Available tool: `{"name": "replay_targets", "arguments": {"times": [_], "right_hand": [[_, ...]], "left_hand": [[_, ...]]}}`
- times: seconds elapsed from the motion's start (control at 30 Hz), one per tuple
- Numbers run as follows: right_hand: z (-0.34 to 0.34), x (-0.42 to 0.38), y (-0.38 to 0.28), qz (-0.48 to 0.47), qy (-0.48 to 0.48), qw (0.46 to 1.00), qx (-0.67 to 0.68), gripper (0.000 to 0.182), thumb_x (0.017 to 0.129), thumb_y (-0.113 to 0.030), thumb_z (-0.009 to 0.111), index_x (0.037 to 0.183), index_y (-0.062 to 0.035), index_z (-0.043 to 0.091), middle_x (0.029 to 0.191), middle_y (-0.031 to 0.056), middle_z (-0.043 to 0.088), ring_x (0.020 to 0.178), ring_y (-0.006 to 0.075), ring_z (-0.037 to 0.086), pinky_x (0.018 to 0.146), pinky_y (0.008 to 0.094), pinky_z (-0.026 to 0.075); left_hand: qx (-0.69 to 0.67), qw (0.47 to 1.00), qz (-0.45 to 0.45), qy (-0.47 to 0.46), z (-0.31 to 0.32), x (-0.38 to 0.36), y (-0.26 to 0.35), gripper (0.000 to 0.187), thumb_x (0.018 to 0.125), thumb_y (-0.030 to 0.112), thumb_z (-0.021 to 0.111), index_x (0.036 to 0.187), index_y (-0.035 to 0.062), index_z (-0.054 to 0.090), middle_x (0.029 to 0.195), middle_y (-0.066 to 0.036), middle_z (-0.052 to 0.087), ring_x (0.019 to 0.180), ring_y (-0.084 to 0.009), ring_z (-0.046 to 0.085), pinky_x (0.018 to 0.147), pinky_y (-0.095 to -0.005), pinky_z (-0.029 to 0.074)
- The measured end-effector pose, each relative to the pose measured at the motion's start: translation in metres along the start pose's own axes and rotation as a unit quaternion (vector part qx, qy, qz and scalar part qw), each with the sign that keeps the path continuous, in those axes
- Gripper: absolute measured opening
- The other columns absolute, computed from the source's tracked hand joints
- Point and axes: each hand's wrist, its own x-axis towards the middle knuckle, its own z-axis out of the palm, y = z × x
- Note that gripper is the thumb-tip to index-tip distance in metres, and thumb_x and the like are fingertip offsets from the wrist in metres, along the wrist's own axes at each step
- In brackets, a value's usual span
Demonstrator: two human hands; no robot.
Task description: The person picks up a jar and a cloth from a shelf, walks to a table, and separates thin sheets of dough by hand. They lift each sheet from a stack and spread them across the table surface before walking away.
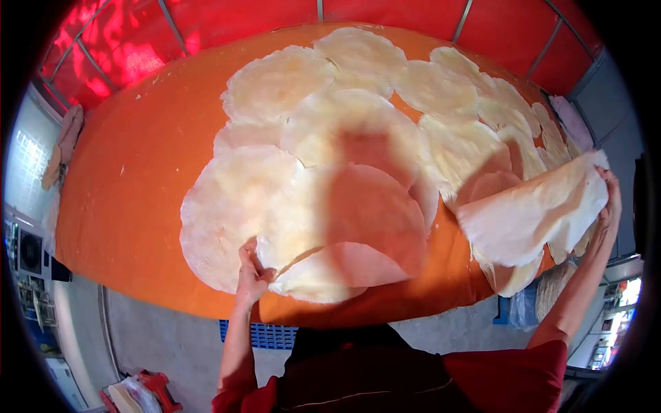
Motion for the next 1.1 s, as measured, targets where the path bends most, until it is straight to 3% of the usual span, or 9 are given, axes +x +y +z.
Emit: {"name": "replay_targets", "arguments": {"times": [0.13,0.23,0.37,0.5,0.6,0.7,0.83,0.93,1.1], "right_hand": [[0.053,0.007,-0.026,-0.095,0.064,0.94,-0.323,0.016,0.077,-0.014,0.051,0.087,-0.0012,0.054,0.087,0.0061,0.057,0.077,0.0129,0.054,0.071,0.0255,0.044],[0.158,-0.022,0.02,-0.184,0.021,0.788,-0.587,0.017,0.076,-0.013,0.052,0.088,-0.0019,0.05,0.083,0.0058,0.054,0.076,0.0136,0.05,0.065,0.0258,0.042],[0.243,-0.081,0.11,0.225,-0.247,0.94,0.075,0.014,0.081,-0.018,0.047,0.09,-0.009,0.051,0.078,0.0003,0.051,0.065,0.0124,0.048,0.052,0.0258,0.04],[0.242,-0.043,0.222,0.709,-0.178,0.645,0.22,0.024,0.087,-0.026,0.036,0.101,-0.0098,0.046,0.085,0.0027,0.049,0.07,0.0118,0.045,0.058,0.0241,0.039],[0.263,-0.001,0.177,0.26,-0.352,0.877,-0.199,0.017,0.079,-0.022,0.046,0.084,-0.0065,0.048,0.07,0.001,0.046,0.06,0.0093,0.042,0.051,0.0254,0.036],[0.304,0.046,0.075,-0.062,-0.283,0.791,-0.539,0.017,0.071,-0.018,0.057,0.067,-0.0032,0.049,0.055,-0.0006,0.042,0.05,0.0068,0.039,0.044,0.0268,0.033],[0.418,0.032,-0.012,-0.199,-0.334,0.705,-0.593,0.017,0.072,-0.015,0.052,0.07,0.0005,0.046,0.064,0.0073,0.044,0.061,0.0104,0.043,0.051,0.0316,0.036],[0.497,0.06,0.071,-0.375,-0.489,0.752,-0.233,0.015,0.075,-0.014,0.047,0.069,-0.0013,0.045,0.07,0.0092,0.044,0.065,0.0167,0.044,0.057,0.0322,0.036],[0.641,0.033,0.194,-0.271,-0.509,0.629,-0.521,0.022,0.074,-0.026,0.054,0.081,-0.0046,0.053,0.076,0.012,0.052,0.073,0.0275,0.051,0.065,0.0361,0.041]], "left_hand": [[0.429,0.897,0.078,0.07,0.019,-0.009,0.074,0.071,0.056,-0.006,0.055,0.121,0.0034,0.029,0.11,-0.015,0.04,0.109,-0.0279,0.039,0.087,-0.029,0.036],[0.381,0.902,0.176,-0.105,0.044,-0.002,0.086,0.074,0.056,-0.005,0.056,0.124,0.0064,0.028,0.097,-0.015,0.047,0.088,-0.0326,0.048,0.08,-0.037,0.041],[0.102,0.927,-0.02,-0.359,0.048,-0.006,0.072,0.063,0.058,-0.011,0.052,0.117,0.007,0.039,0.101,-0.011,0.05,0.084,-0.0197,0.053,0.068,-0.0271,0.046],[0.315,0.831,0.244,-0.387,0.044,-0.032,0.059,0.041,0.056,0.004,0.06,0.095,0.0146,0.059,0.088,-0.004,0.054,0.081,-0.0192,0.052,0.067,-0.0297,0.042],[0.433,0.762,0.203,-0.437,0.044,-0.048,0.077,0.03,0.056,0.007,0.059,0.085,0.0107,0.059,0.09,-0.006,0.053,0.088,-0.0247,0.05,0.079,-0.0369,0.039],[0.419,0.819,0.255,-0.298,0.043,-0.056,0.062,0.027,0.056,0.008,0.06,0.084,0.0093,0.057,0.086,-0.007,0.051,0.084,-0.0261,0.049,0.075,-0.0355,0.039],[0.354,0.895,0.201,-0.181,0.038,-0.054,0.041,0.021,0.058,0.006,0.056,0.078,0.0058,0.051,0.083,-0.012,0.045,0.084,-0.0311,0.046,0.074,-0.0374,0.04],[0.342,0.904,0.192,-0.169,0.034,-0.057,0.037,0.024,0.059,0.005,0.055,0.083,0.0049,0.051,0.086,-0.014,0.047,0.087,-0.032,0.047,0.076,-0.0371,0.041],[0.323,0.921,0.152,-0.154,0.027,-0.065,0.034,0.029,0.061,0.006,0.058,0.09,0.0079,0.052,0.097,-0.012,0.048,0.096,-0.0323,0.046,0.081,-0.0384,0.04]]}}
